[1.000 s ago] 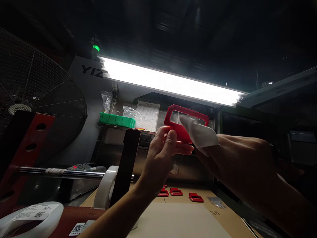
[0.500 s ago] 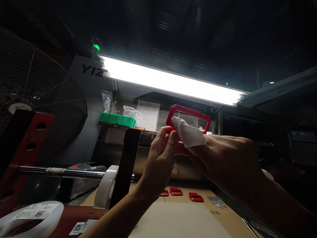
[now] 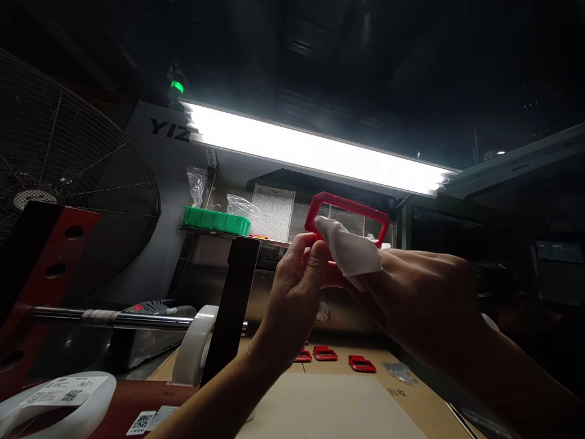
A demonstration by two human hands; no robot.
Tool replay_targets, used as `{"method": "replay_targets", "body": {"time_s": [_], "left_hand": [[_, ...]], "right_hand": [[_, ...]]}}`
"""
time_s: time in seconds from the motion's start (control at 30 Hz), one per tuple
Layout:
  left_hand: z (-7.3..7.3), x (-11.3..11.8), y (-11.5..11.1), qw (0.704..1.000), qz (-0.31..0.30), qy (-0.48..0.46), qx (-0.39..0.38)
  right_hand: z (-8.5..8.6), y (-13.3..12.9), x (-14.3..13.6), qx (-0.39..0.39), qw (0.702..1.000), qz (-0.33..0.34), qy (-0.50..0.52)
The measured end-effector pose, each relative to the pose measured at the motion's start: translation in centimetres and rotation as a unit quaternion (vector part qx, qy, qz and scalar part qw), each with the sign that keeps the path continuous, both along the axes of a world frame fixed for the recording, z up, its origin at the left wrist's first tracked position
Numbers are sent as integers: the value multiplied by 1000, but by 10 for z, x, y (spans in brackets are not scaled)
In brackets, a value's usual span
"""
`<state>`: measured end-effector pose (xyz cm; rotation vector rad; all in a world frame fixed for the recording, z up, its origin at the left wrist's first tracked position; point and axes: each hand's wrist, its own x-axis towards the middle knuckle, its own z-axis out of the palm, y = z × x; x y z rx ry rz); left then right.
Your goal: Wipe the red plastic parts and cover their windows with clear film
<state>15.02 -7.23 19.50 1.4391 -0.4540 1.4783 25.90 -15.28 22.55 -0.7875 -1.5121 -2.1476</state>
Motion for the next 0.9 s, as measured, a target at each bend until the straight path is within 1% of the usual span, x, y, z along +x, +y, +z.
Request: {"method": "replay_targets", "body": {"time_s": [0.07,0.13,0.27,0.33,0.47,0.57,0.7,0.8,0.9], "left_hand": [[-1,1,1,1000,-2,-2,2],[-2,1,1,1000,-5,-3,0],[-1,-2,2,1000,3,-4,-4],[-1,-3,2,1000,12,-1,-12],[0,-5,2,1000,20,10,-21],[1,-6,2,1000,16,15,-16],[2,-8,2,999,14,11,-27],[2,-10,3,999,18,17,-39],[0,-12,4,998,25,26,-42]], "right_hand": [[0,1,0,-1,1000,-15,2],[-1,2,0,-20,1000,-17,-1],[-1,1,1,-68,997,24,-11],[-2,-1,2,-56,997,44,-12],[-4,-4,9,-31,998,59,12],[-9,-3,16,-50,996,67,20],[-18,0,24,-86,992,93,-2],[-23,2,27,-96,990,101,-11],[-25,3,29,-96,991,96,-6]]}}
